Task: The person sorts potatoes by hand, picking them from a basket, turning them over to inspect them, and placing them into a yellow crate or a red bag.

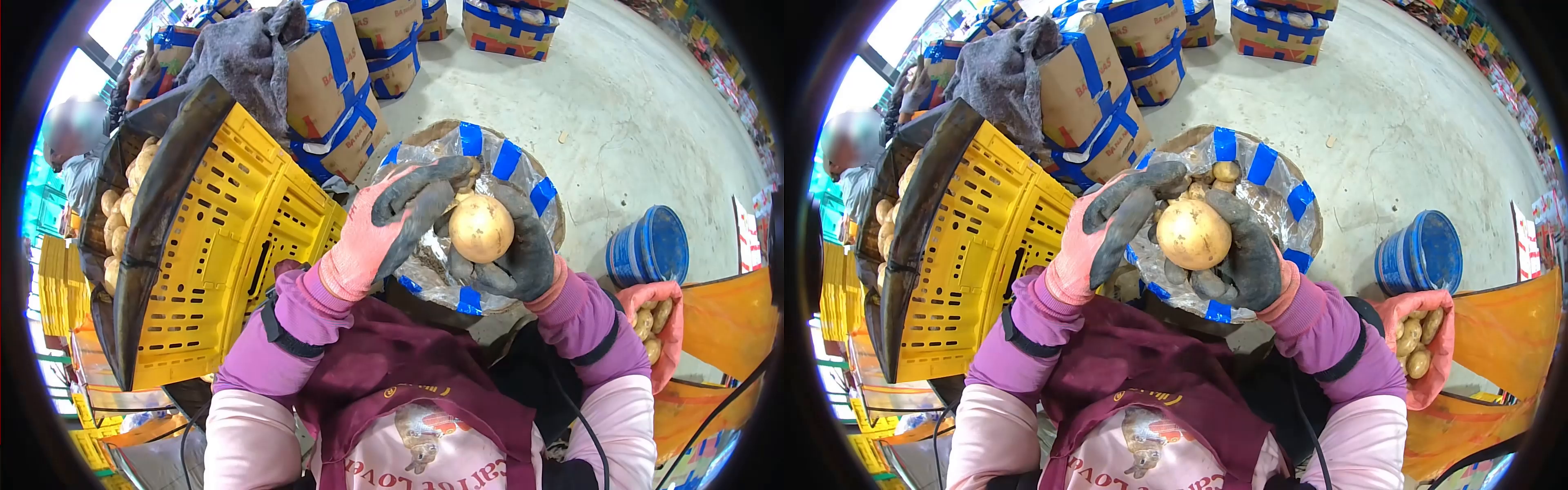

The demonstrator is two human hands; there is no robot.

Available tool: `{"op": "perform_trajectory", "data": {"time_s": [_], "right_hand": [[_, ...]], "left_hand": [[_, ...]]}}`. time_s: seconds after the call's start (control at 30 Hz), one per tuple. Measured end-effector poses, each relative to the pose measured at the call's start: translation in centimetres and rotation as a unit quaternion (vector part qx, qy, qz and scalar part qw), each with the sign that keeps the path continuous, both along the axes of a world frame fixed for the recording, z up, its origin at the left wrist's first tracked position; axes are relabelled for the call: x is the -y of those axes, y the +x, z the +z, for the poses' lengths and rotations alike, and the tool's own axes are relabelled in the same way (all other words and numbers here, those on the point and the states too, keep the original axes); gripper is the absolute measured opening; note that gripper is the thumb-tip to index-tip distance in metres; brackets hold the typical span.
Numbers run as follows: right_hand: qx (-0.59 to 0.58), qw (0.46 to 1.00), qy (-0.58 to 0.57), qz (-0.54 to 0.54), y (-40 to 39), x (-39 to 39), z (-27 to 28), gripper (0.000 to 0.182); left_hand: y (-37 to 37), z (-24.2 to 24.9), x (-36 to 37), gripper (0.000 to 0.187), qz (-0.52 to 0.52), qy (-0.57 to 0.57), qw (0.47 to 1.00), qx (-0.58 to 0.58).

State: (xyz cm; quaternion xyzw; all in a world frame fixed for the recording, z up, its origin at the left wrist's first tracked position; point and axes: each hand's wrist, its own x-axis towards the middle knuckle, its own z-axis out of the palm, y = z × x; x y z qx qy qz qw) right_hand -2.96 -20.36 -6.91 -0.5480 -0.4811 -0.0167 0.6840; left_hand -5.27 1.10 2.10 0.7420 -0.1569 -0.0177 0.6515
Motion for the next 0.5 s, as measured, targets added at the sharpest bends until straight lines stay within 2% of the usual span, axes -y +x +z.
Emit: {"op": "perform_trajectory", "data": {"time_s": [0.03, 0.1, 0.13, 0.2, 0.27, 0.3, 0.33, 0.37, 0.43, 0.47, 0.5], "right_hand": [[0.0, 1.0, -0.001, 0.001, -0.1, -0.2, 0.0, 0.079], [-0.016, 0.999, 0.03, -0.037, -0.4, -0.8, -0.1, 0.069], [-0.016, 0.999, 0.031, -0.036, -0.5, -0.9, 0.4, 0.069], [-0.236, 0.971, 0.029, 0.025, -0.7, -0.5, 2.0, 0.059], [-0.444, 0.892, 0.027, 0.085, -1.0, -0.2, 4.2, 0.054], [-0.539, 0.835, 0.025, 0.112, -1.1, 0.0, 5.0, 0.053], [-0.538, 0.835, 0.024, 0.111, -1.2, 0.1, 5.6, 0.053], [-0.449, 0.892, 0.007, 0.049, -1.3, -0.1, 6.2, 0.054], [-0.251, 0.965, -0.026, -0.075, -1.3, -0.3, 6.9, 0.064], [-0.223, 0.972, -0.034, -0.066, -1.1, 0.1, 6.7, 0.073], [-0.222, 0.972, -0.034, -0.064, -1.0, 0.2, 6.2, 0.073]], "left_hand": [[-0.1, -0.6, -0.2, 0.048, 0.001, -0.001, 1.0, 0.0], [-0.3, -2.3, -0.6, 0.069, -0.034, 0.151, 0.967, 0.202], [-0.6, -2.1, -0.5, 0.081, -0.048, 0.21, 0.948, 0.235], [-0.9, -1.4, -0.4, 0.079, -0.036, 0.247, 0.932, 0.264], [-1.0, -1.1, -0.4, 0.078, -0.025, 0.283, 0.913, 0.293], [-0.9, -1.2, -0.4, 0.077, -0.019, 0.229, 0.941, 0.248], [-0.9, -1.3, -0.3, 0.077, -0.014, 0.174, 0.963, 0.204], [-0.7, -1.5, -0.3, 0.076, -0.009, 0.117, 0.98, 0.157], [-0.7, -1.5, -1.1, 0.076, -0.033, 0.116, 0.981, 0.152], [-0.8, -1.4, -1.0, 0.076, -0.016, 0.149, 0.976, 0.158], [-0.9, -1.4, -0.9, 0.075, 0.002, 0.183, 0.97, 0.163]]}}
